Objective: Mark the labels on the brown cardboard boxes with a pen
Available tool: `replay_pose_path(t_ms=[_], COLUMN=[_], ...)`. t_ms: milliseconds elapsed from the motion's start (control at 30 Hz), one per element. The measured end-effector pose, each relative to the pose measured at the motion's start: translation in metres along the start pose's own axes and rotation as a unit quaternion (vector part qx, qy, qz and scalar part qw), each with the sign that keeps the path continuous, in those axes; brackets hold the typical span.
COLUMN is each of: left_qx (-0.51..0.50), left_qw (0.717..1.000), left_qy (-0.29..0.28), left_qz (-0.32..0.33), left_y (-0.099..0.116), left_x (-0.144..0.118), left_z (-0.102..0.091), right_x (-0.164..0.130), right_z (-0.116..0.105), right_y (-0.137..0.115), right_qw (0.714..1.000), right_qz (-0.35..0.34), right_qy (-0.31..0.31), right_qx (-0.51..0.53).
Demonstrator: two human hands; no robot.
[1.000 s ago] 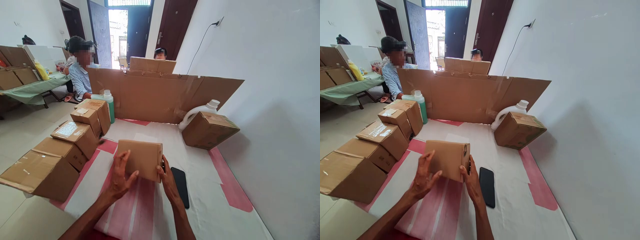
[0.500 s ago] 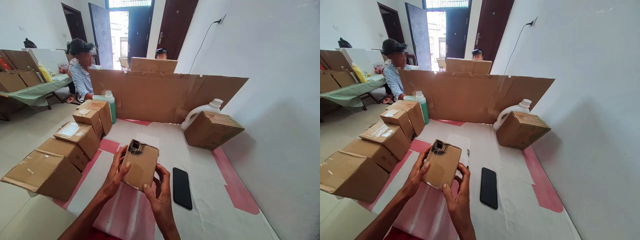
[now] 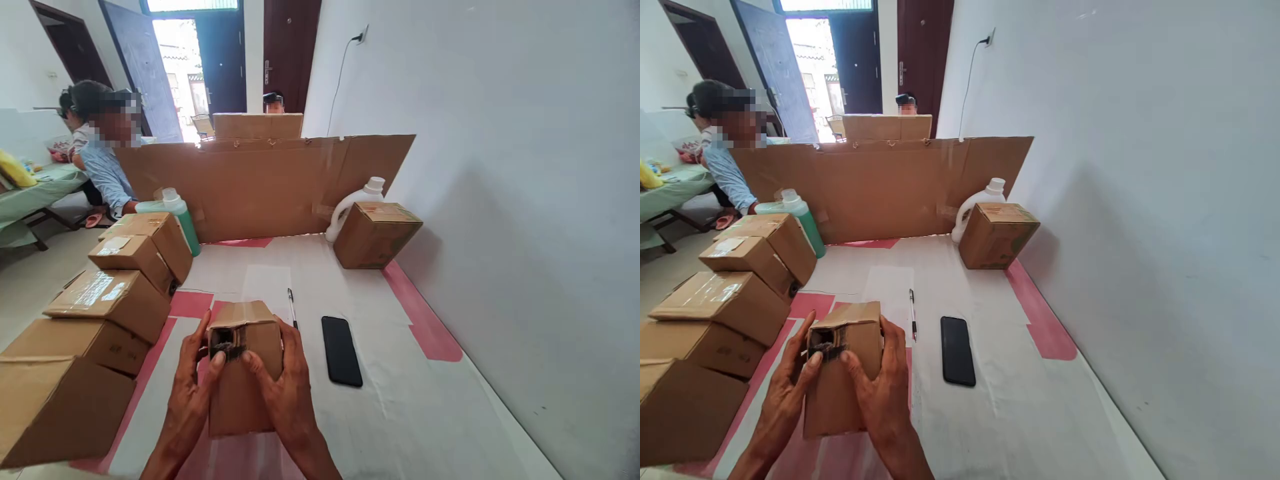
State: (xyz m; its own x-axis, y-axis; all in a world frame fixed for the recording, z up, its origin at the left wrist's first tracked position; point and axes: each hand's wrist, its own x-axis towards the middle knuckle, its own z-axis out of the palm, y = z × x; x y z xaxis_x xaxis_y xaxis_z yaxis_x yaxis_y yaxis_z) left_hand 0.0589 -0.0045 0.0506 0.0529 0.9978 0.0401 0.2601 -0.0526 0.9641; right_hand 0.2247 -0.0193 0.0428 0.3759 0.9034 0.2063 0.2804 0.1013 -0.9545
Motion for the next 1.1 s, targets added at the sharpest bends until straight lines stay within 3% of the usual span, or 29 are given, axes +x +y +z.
replay_pose_path(t_ms=[100, 200, 400, 500, 600, 700, 800, 967, 1033, 1100], left_qx=[0.047, 0.069, 0.047, 0.016, -0.026, -0.037, -0.033, -0.025, -0.028, -0.034], left_qw=[0.998, 0.996, 0.998, 1.000, 0.998, 0.998, 0.997, 0.995, 0.995, 0.994], left_qy=[0.004, -0.007, 0.000, -0.019, -0.031, -0.044, -0.062, -0.089, -0.091, -0.095], left_qz=[0.030, 0.054, 0.036, 0.014, -0.040, -0.035, -0.011, 0.026, 0.042, 0.049], left_y=[0.005, 0.013, 0.021, 0.022, 0.021, 0.020, 0.016, 0.011, 0.010, 0.011], left_x=[0.010, 0.010, 0.003, 0.009, 0.020, 0.027, 0.028, 0.029, 0.031, 0.034], left_z=[0.002, 0.016, 0.035, 0.032, 0.027, 0.024, 0.024, 0.023, 0.021, 0.021], right_x=[-0.005, -0.002, 0.005, 0.020, 0.054, 0.087, 0.097, 0.087, 0.088, 0.090], right_z=[-0.004, -0.010, -0.010, -0.024, -0.045, -0.051, -0.039, -0.034, -0.044, -0.056], right_y=[0.000, 0.001, -0.003, 0.003, 0.032, 0.076, 0.110, 0.125, 0.114, 0.091], right_qw=[1.000, 0.999, 0.996, 0.999, 0.991, 0.977, 0.954, 0.967, 0.974, 0.987], right_qz=[-0.003, 0.021, 0.060, 0.049, 0.057, 0.129, 0.159, 0.151, 0.153, 0.141], right_qy=[-0.007, 0.015, 0.037, -0.019, -0.111, -0.052, -0.037, -0.021, -0.003, 0.062], right_qx=[-0.016, -0.044, -0.049, 0.008, 0.047, -0.163, -0.252, -0.205, -0.169, -0.045])
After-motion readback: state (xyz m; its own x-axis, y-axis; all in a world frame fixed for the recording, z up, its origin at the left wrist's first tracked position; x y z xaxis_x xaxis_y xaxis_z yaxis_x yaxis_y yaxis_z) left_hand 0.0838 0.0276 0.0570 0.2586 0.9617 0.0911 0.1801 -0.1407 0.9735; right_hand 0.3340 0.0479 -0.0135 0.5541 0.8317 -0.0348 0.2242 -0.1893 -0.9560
